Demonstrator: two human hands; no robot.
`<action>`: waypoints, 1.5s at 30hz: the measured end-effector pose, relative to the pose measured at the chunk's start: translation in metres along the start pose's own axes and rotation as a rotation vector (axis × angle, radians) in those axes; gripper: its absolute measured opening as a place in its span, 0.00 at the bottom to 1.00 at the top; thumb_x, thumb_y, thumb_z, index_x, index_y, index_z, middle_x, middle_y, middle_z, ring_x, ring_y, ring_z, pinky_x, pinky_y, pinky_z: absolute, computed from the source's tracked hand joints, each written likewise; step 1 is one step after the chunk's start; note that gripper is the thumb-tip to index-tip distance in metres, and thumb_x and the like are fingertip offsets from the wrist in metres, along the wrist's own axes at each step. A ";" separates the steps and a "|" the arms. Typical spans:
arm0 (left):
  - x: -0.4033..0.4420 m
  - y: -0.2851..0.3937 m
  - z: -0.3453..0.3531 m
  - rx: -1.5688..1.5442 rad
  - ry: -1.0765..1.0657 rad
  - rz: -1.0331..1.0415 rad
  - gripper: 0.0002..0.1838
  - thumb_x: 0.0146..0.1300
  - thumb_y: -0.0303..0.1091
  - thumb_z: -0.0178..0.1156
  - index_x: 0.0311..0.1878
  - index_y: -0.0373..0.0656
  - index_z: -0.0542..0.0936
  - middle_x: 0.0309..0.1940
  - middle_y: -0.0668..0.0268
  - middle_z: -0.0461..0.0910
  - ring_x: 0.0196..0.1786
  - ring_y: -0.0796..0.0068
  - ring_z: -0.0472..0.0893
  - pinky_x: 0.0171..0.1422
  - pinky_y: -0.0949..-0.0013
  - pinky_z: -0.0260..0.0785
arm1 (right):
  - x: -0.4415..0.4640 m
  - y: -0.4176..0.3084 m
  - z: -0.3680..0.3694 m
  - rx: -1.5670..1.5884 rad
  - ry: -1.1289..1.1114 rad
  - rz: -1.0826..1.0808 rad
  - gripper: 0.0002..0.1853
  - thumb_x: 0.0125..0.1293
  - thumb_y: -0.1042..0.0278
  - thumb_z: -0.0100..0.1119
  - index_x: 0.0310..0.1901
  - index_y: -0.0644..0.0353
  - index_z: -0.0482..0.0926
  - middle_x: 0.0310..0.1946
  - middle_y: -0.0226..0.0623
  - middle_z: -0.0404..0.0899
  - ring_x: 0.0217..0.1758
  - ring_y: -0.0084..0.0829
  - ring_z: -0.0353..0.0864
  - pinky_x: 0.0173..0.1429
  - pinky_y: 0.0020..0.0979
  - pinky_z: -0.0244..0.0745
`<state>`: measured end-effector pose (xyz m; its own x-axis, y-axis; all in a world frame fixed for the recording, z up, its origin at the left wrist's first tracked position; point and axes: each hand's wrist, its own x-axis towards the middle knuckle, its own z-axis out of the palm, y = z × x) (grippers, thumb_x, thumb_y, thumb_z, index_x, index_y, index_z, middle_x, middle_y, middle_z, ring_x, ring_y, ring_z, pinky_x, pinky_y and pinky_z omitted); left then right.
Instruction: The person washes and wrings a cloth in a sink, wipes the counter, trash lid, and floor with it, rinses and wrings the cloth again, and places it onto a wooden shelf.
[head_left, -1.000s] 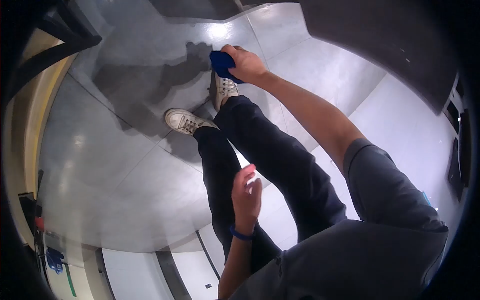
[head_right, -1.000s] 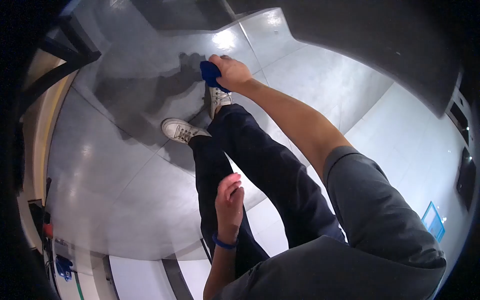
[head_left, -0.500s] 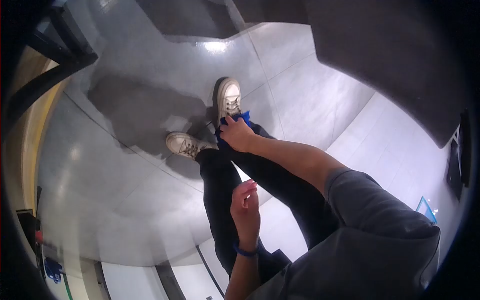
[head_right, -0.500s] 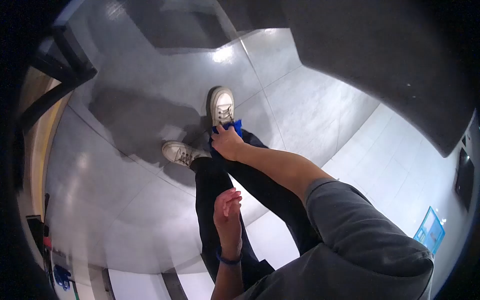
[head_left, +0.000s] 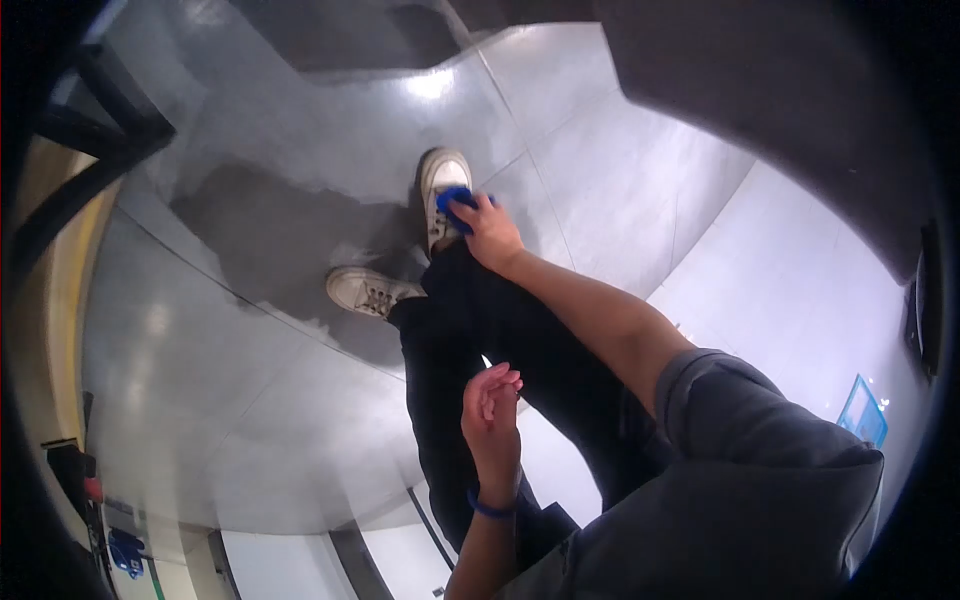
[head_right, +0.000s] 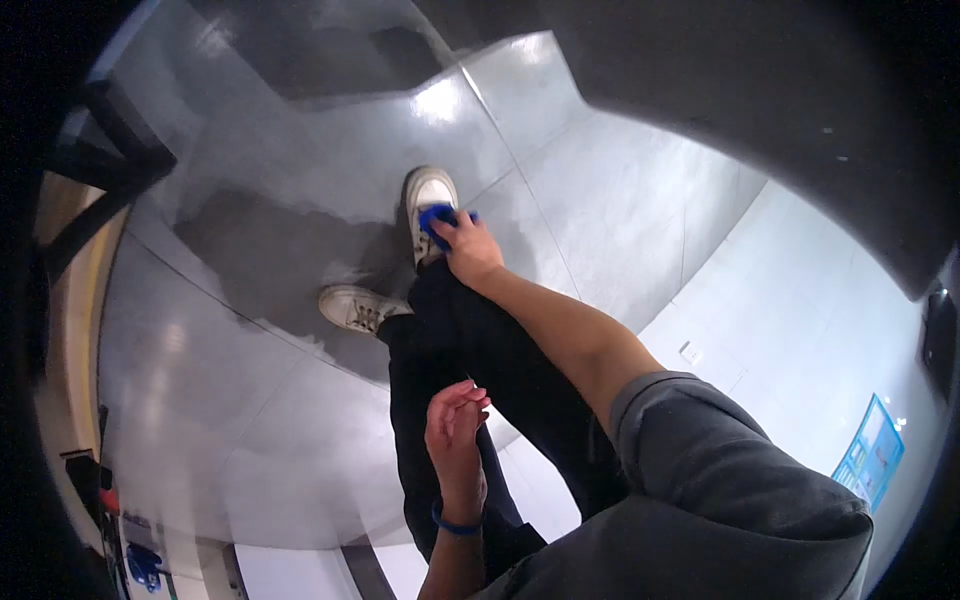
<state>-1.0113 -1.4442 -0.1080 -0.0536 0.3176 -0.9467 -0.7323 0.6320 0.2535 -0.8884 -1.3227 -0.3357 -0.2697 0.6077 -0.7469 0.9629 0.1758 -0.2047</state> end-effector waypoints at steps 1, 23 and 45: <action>0.006 -0.009 -0.003 0.018 -0.002 -0.001 0.11 0.70 0.32 0.55 0.52 0.41 0.76 0.44 0.64 0.81 0.46 0.74 0.80 0.53 0.71 0.71 | -0.004 0.013 0.009 0.060 -0.056 0.038 0.32 0.53 0.76 0.59 0.62 0.41 0.74 0.58 0.41 0.69 0.59 0.49 0.71 0.62 0.42 0.73; -0.004 -0.036 -0.011 0.082 0.053 -0.025 0.11 0.70 0.29 0.52 0.52 0.39 0.76 0.43 0.63 0.80 0.47 0.74 0.79 0.56 0.72 0.69 | 0.044 0.030 -0.055 0.002 0.066 -0.316 0.34 0.53 0.75 0.59 0.64 0.33 0.71 0.63 0.43 0.68 0.58 0.53 0.72 0.62 0.43 0.72; -0.005 -0.039 0.015 -0.160 0.017 -0.107 0.10 0.70 0.29 0.53 0.52 0.42 0.77 0.43 0.64 0.80 0.46 0.76 0.78 0.53 0.73 0.70 | 0.049 0.064 -0.002 0.079 0.058 0.314 0.32 0.57 0.69 0.55 0.67 0.50 0.66 0.64 0.47 0.68 0.63 0.51 0.70 0.64 0.42 0.71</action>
<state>-0.9722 -1.4605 -0.1102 0.0199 0.2415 -0.9702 -0.8329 0.5408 0.1175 -0.8398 -1.2801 -0.3846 0.0431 0.6663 -0.7444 0.9960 -0.0870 -0.0203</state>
